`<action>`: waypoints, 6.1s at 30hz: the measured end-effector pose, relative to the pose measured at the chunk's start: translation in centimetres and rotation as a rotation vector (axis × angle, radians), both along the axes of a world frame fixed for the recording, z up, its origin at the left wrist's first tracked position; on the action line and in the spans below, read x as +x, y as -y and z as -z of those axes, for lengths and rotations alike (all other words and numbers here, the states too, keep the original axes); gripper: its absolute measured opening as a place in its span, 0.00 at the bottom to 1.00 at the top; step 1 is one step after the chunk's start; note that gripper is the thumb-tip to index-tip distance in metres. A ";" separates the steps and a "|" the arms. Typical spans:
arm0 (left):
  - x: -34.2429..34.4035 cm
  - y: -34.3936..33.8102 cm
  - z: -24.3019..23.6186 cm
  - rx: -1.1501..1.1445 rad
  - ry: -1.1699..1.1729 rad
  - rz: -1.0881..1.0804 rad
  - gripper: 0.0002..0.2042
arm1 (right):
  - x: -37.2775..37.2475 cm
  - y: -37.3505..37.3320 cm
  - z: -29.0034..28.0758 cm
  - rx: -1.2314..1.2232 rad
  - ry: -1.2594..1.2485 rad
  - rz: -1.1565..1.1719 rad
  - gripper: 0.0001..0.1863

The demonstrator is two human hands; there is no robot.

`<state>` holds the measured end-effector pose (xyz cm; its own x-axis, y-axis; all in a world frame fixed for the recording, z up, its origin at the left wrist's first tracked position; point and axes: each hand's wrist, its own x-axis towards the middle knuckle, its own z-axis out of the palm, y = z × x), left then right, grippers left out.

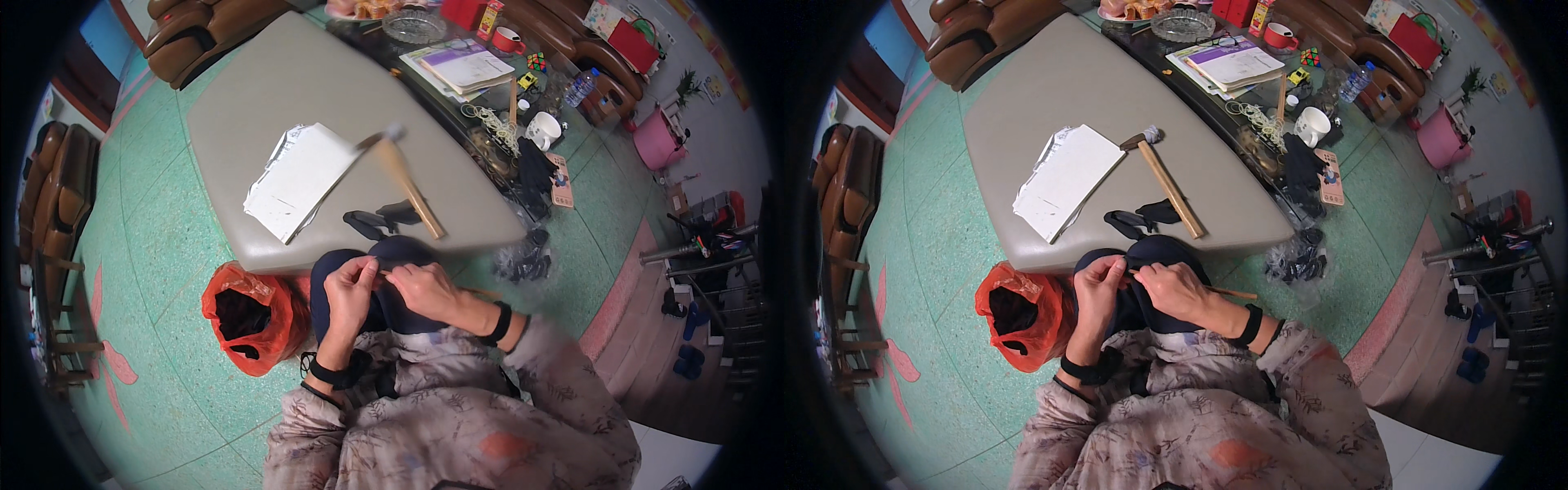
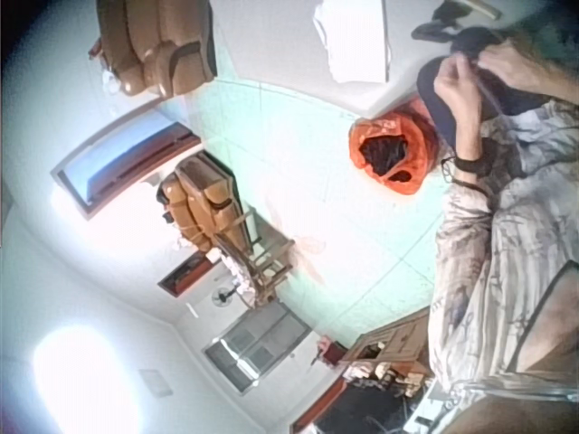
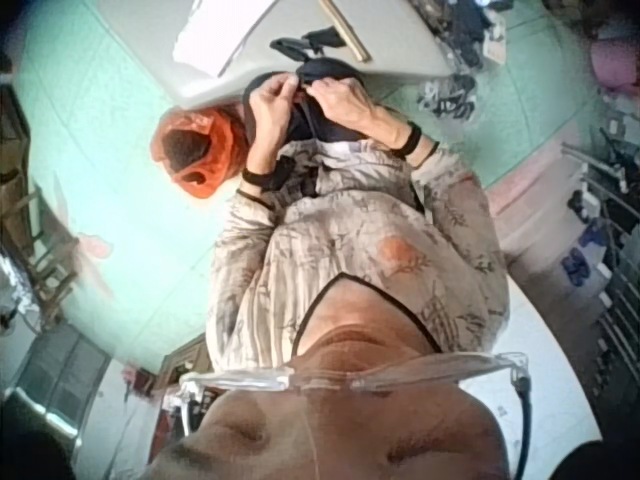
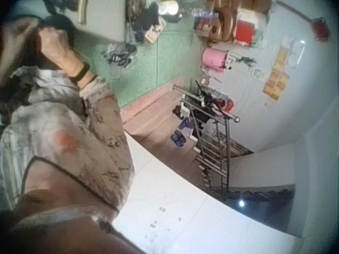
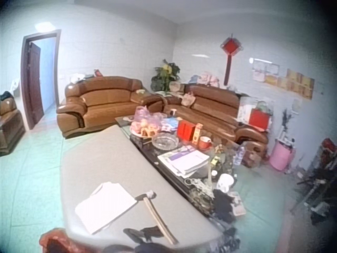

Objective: The person is repairing a black shoe by hand while sitting on the floor. They use a hammer to strike the shoe sole against a white paper on a table, then use a wooden stick to manipulate the sole and a needle to stitch the shoe.

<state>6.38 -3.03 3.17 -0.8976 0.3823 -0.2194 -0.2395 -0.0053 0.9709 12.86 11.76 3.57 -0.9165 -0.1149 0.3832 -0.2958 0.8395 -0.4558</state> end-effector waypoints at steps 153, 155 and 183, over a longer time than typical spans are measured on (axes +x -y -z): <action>-2.3 -1.1 0.0 0.140 -0.038 -0.088 0.10 | -3.1 0.9 0.5 -0.859 0.208 0.272 0.10; -2.4 -1.1 0.7 0.053 -0.079 -0.099 0.10 | -3.4 0.9 1.2 -0.948 0.281 0.276 0.10; -3.6 0.2 -0.5 -0.026 -0.121 0.197 0.13 | -3.3 -2.1 -1.4 -0.392 0.074 0.062 0.12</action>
<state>2.79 -3.20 3.66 -0.8267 0.5483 -0.1262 -0.1148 0.0553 0.9919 9.58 13.90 4.94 -0.9439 0.0833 0.3197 -0.2044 0.6130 -0.7632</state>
